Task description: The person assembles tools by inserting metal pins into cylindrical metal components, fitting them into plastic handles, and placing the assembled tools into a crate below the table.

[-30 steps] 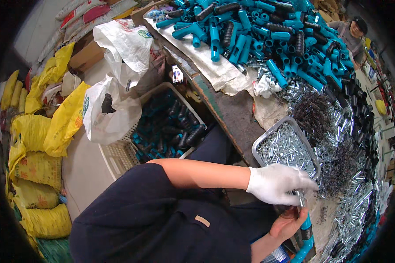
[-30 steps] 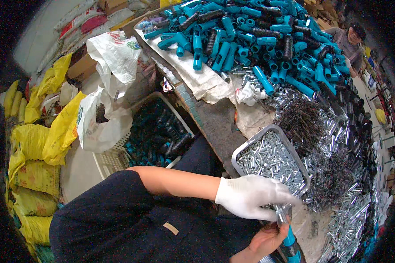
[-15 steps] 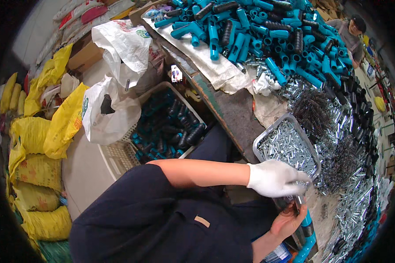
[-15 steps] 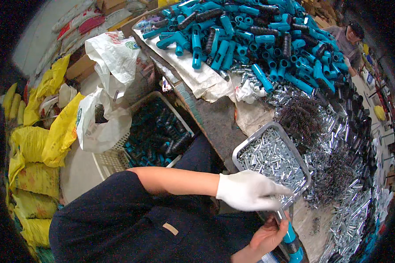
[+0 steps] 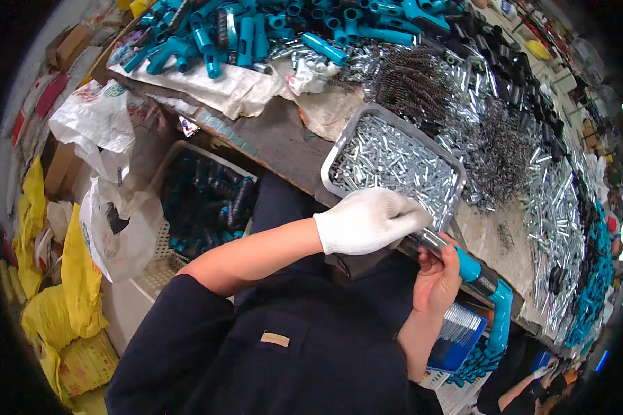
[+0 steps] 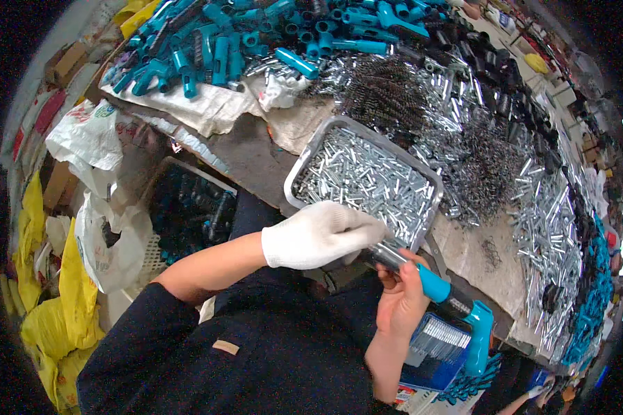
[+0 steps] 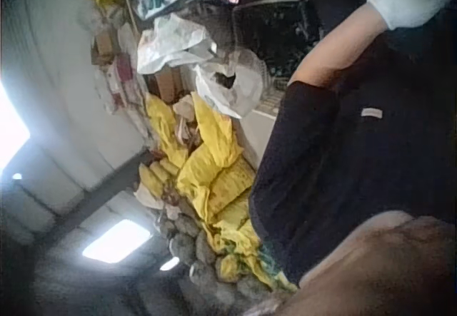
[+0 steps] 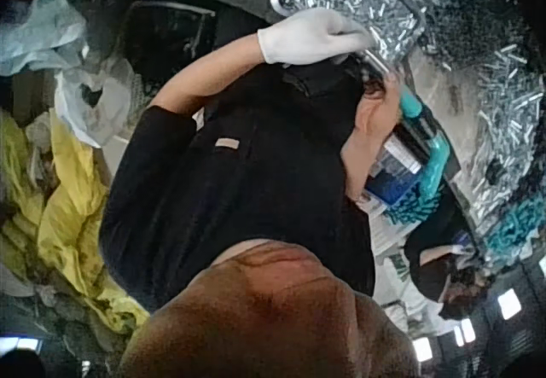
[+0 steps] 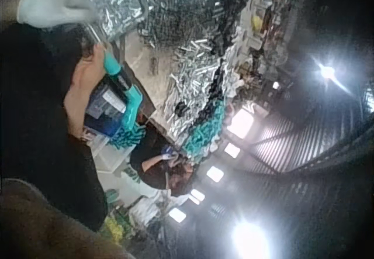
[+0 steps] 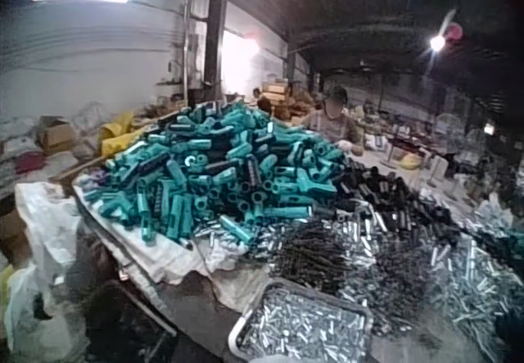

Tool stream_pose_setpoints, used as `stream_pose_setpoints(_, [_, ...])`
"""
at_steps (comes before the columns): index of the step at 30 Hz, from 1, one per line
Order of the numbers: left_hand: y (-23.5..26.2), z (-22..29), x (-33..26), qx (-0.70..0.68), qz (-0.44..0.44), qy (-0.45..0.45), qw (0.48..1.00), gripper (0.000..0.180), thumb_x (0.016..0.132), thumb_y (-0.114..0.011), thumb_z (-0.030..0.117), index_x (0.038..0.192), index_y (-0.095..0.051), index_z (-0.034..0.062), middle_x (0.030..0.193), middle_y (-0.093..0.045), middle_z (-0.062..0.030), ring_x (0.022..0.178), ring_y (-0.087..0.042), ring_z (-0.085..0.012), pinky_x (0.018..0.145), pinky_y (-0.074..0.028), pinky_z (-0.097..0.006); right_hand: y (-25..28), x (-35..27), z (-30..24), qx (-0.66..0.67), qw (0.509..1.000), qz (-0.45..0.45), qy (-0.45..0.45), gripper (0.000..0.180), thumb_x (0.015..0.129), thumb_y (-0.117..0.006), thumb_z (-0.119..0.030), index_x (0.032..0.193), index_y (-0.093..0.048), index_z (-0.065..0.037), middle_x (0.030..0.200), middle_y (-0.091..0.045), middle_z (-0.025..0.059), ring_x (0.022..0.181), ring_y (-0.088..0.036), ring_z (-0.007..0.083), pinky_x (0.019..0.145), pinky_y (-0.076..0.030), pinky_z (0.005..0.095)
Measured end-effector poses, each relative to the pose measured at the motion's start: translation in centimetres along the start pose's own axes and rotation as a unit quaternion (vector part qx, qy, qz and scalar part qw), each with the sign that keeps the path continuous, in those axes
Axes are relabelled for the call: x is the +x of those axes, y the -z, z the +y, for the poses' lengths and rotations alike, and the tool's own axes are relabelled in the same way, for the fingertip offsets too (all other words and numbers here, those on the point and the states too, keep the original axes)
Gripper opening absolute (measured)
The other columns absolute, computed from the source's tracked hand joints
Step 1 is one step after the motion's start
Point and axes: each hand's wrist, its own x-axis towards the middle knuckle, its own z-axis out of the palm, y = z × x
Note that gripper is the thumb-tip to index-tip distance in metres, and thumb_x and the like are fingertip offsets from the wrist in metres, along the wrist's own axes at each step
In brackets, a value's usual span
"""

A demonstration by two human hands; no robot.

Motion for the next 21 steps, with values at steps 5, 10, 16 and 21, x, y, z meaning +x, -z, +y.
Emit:
stream_pose_setpoints(5, [0.1, -0.3, 0.4, 0.209, 0.057, -0.293, 0.931, 0.075, 0.081, -0.066, 0.025, 0.142, -0.036, -0.0046, 0.093, -0.068, -0.0236, 0.088, -0.066, -0.0388, 0.082, -0.052, -0.039, -0.5, 0.0, -0.4, 0.068, 0.994, 0.084, 0.016, 0.028, 0.09, -0.062, -0.014, 0.109, -0.057, 0.005, 0.091, -0.066, 0.015, 0.074, -0.068, 0.0216, 0.063, -0.058, 0.0271])
stream_pose_setpoints(10, [-1.0, 0.4, 0.7, -0.036, -0.3, 0.056, 0.952, 0.058, 0.082, -0.063, 0.03, 0.131, -0.052, 0.0017, 0.081, -0.07, -0.0182, 0.074, -0.07, -0.0285, 0.072, -0.054, -0.039, -1.3, -0.8, -0.7, -0.066, 0.995, -0.006, 0.08, 0.018, 0.081, -0.067, -0.008, 0.09, -0.053, -0.001, 0.077, -0.056, 0.0064, 0.051, -0.056, 0.0136, 0.045, -0.047, 0.0223])
stream_pose_setpoints(16, [-7.0, -1.9, -0.4, 0.361, 0.067, -0.055, 0.929, 0.034, 0.074, -0.066, 0.02, 0.107, -0.065, 0.0148, 0.066, -0.063, -0.0127, 0.061, -0.066, -0.0317, 0.055, -0.051, -0.044, -1.1, -1.9, 0.3, -0.18, 0.961, 0.149, 0.144, 0.015, 0.086, -0.061, -0.01, 0.081, -0.048, -0.006, 0.071, -0.047, 0.0015, 0.042, -0.043, 0.0065, 0.037, -0.036, 0.02])
stream_pose_setpoints(21, [-7.4, -8.5, -1.5, 0.108, -0.117, -0.074, 0.985, 0.038, 0.079, -0.06, 0.018, 0.116, -0.068, 0.0221, 0.078, -0.069, -0.0114, 0.068, -0.067, -0.0322, 0.065, -0.052, -0.042, 5.1, -4.6, 0.0, -0.494, 0.85, -0.159, 0.092, 0.039, 0.062, -0.082, -0.003, 0.095, -0.061, -0.003, 0.084, -0.059, 0.0043, 0.073, -0.058, 0.0131, 0.062, -0.046, 0.0275])
